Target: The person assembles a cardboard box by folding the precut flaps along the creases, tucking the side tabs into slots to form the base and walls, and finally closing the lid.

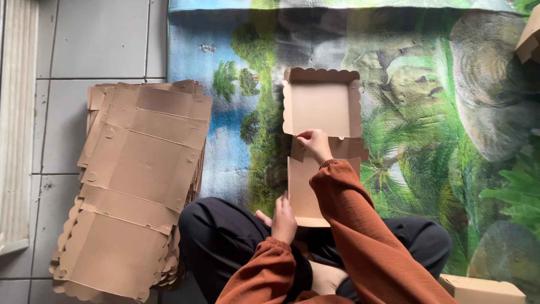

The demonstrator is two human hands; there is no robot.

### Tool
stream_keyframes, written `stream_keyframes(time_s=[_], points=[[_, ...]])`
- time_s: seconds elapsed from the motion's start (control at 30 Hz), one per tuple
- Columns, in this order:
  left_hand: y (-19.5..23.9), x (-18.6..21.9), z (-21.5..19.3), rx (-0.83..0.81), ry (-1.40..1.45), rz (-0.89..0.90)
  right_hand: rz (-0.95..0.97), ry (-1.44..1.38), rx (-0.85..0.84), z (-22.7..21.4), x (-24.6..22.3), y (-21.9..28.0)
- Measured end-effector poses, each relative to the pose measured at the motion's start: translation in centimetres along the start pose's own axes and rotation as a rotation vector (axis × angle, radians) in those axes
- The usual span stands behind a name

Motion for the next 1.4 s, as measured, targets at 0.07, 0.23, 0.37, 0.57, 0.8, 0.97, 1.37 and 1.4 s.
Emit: stream_keyframes(time_s=[0.07,0.23,0.37,0.57,0.8,0.97,1.37,1.4], points=[[-0.3,-0.9,1.2,-0.016,0.01,-0.039,0.036,-0.062,0.02,-0.6,-0.9,2.5],[-1.1,-3.7,3.5,-0.019,-0.058,-0.186,0.07,-0.292,0.117,-1.4,-3.0,6.8],[-1.7,-3.6,2.5,-0.001,0.211,-0.191,-0.016,-0.254,0.189,-1.0,-2.5,8.3],[-1.5,-2.0,0.4,-0.025,0.455,-0.075,0.015,-0.144,0.211,-0.6,-3.5,10.7],[-6.0,-0.1,-2.2,0.284,0.515,-0.025,0.085,-0.131,0.184,-0.2,-3.0,10.9],[-13.2,-1.9,0.0,0.198,0.459,-0.18,0.105,-0.182,0.179,-0.3,-2.7,11.3],[-17.0,-8.3,4.6,0.04,0.45,-0.293,0.075,-0.459,0.066,1.2,-0.6,11.9],[-17.0,-8.4,4.8,0.029,0.477,-0.299,0.061,-0.475,0.071,1.3,-0.4,11.8]])
Point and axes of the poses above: each hand's wrist, its own y-axis away from the middle knuckle, its own z-axis out of the palm, x = y × z, the point moved 5 cm from there along -y, towards the middle knuckle, and after that the axes turned 1 degree about -x, right-handed, at the moved point
